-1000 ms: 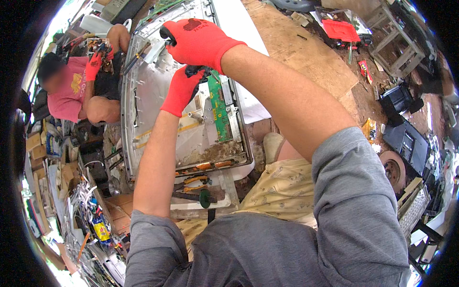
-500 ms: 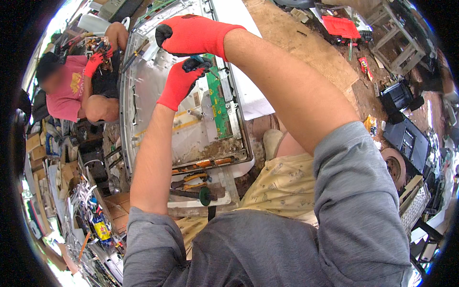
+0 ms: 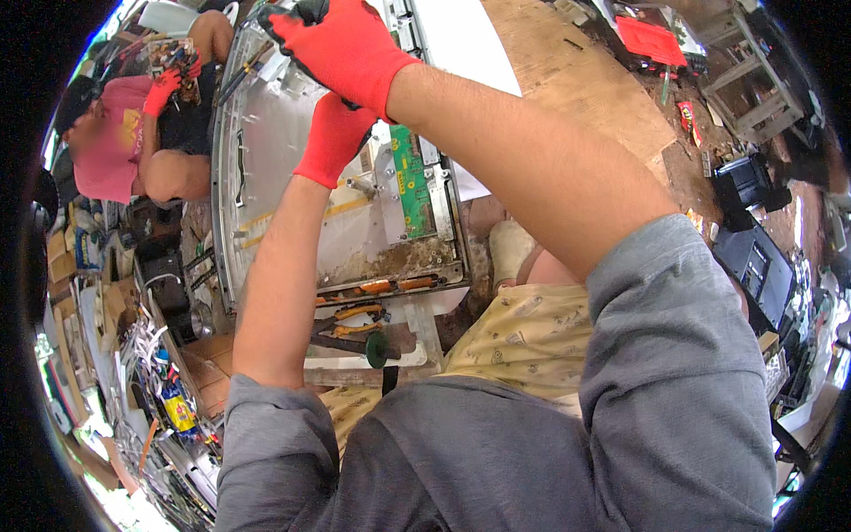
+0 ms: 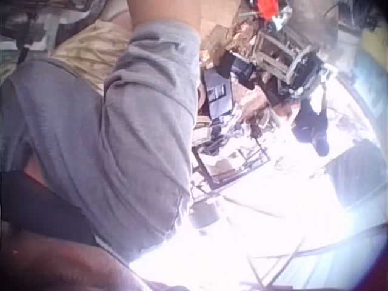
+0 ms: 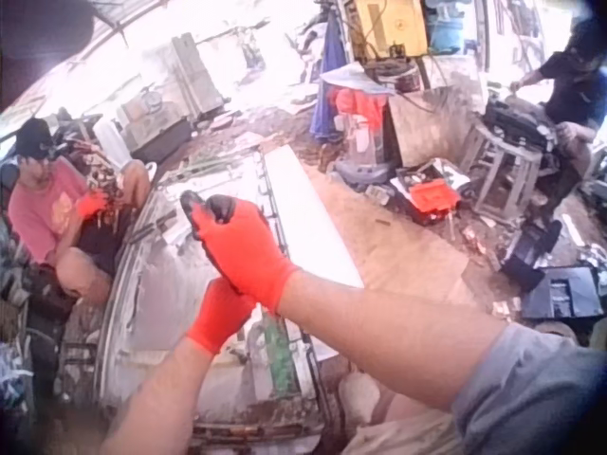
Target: The person uses pliers to cut and remove metal strips from a circuit board, then uses a screwdriver to unscrew and remove the board from a metal casing. The person also handles a small black component and places it on the casing.
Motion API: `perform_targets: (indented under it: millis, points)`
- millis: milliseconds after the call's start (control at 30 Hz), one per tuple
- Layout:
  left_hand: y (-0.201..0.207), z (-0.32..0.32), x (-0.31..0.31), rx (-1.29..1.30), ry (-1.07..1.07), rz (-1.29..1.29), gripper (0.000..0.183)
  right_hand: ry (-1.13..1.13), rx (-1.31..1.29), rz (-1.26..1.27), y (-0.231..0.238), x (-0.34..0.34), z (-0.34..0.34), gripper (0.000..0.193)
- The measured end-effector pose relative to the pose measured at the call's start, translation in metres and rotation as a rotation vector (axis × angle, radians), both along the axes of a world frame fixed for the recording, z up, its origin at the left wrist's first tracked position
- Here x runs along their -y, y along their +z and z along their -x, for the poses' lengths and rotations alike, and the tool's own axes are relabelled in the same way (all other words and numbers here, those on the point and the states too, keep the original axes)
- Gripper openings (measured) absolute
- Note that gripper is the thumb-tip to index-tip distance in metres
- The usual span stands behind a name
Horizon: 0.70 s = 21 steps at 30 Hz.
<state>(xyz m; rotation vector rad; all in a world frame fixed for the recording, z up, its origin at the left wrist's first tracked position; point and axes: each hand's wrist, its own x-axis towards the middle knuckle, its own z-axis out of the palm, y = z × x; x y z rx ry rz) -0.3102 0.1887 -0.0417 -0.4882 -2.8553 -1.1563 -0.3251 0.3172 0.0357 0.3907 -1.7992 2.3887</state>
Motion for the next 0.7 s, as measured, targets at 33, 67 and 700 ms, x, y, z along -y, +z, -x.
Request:
perform_targets:
  millis: [33,67,700]
  points:
    - [-0.001,0.000,-0.002,-0.022,-0.011,-0.051,0.025,-0.028,-0.019,-0.006,0.002,0.001,0.004,0.033]
    - [-0.003,0.000,-0.004,-0.040,-0.026,-0.097,0.025,-0.056,-0.038,-0.013,0.003,0.002,0.007,0.038]
    - [0.003,-0.015,0.006,0.010,0.072,-0.066,0.027,0.709,0.354,-1.714,0.129,0.005,0.039,0.032]
